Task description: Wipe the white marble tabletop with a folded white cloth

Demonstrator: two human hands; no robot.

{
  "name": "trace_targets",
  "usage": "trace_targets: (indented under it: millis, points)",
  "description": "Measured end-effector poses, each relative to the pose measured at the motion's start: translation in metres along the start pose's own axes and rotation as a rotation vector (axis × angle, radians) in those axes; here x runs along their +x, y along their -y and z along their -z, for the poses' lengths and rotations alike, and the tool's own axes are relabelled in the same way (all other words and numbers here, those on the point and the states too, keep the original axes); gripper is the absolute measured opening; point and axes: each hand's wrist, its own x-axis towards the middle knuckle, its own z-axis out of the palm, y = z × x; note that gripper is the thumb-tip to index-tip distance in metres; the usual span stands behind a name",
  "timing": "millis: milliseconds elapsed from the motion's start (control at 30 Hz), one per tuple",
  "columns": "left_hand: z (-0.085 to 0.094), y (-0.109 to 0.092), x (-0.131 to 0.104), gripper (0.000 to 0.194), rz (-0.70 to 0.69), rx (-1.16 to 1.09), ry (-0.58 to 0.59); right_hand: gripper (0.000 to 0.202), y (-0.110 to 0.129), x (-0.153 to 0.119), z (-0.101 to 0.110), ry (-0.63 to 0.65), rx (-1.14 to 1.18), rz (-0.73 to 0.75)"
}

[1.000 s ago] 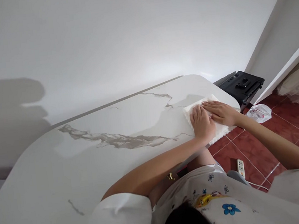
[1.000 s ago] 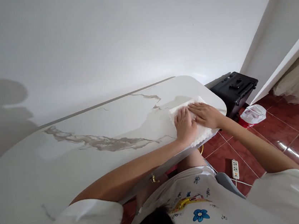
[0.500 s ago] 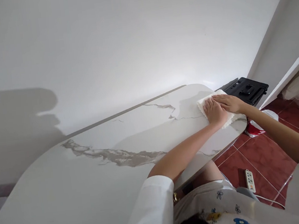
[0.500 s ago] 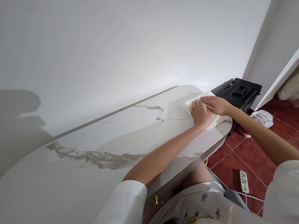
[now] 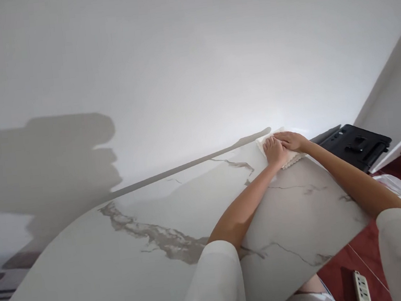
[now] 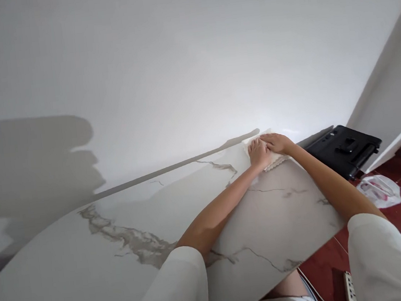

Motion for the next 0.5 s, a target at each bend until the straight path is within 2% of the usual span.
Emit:
trace_targets:
  millis: [133, 233, 300, 333, 367, 433, 500]
  points:
    - [0.021, 0.042, 0.005, 0.043, 0.028, 0.055, 0.002, 0.050, 0.026, 0.040, -0.013, -0.002, -0.006, 0.081]
    - [0.060, 0.063, -0.018, 0.045, 0.098, 0.039, 0.016, 0.049, 0.069, 0.064, -0.023, 0.000, 0.009, 0.132]
    - [0.100, 0.059, -0.053, 0.051, 0.123, -0.068, 0.031, 0.046, 0.106, 0.076, -0.031, 0.002, 0.031, 0.134]
    - [0.122, 0.052, -0.075, 0.051, 0.061, -0.172, 0.032, 0.048, 0.126, 0.082, -0.035, 0.003, 0.032, 0.120]
    - [0.144, 0.044, -0.100, 0.047, -0.074, -0.314, 0.073, 0.049, 0.146, 0.087, -0.039, -0.002, 0.031, 0.115]
    - [0.180, 0.030, -0.150, 0.041, -0.326, -0.595, 0.253, 0.049, 0.185, 0.100, -0.046, -0.017, 0.030, 0.129]
    - [0.196, 0.032, -0.193, 0.047, -0.494, -0.782, 0.409, 0.048, 0.219, 0.113, -0.053, -0.010, 0.026, 0.158]
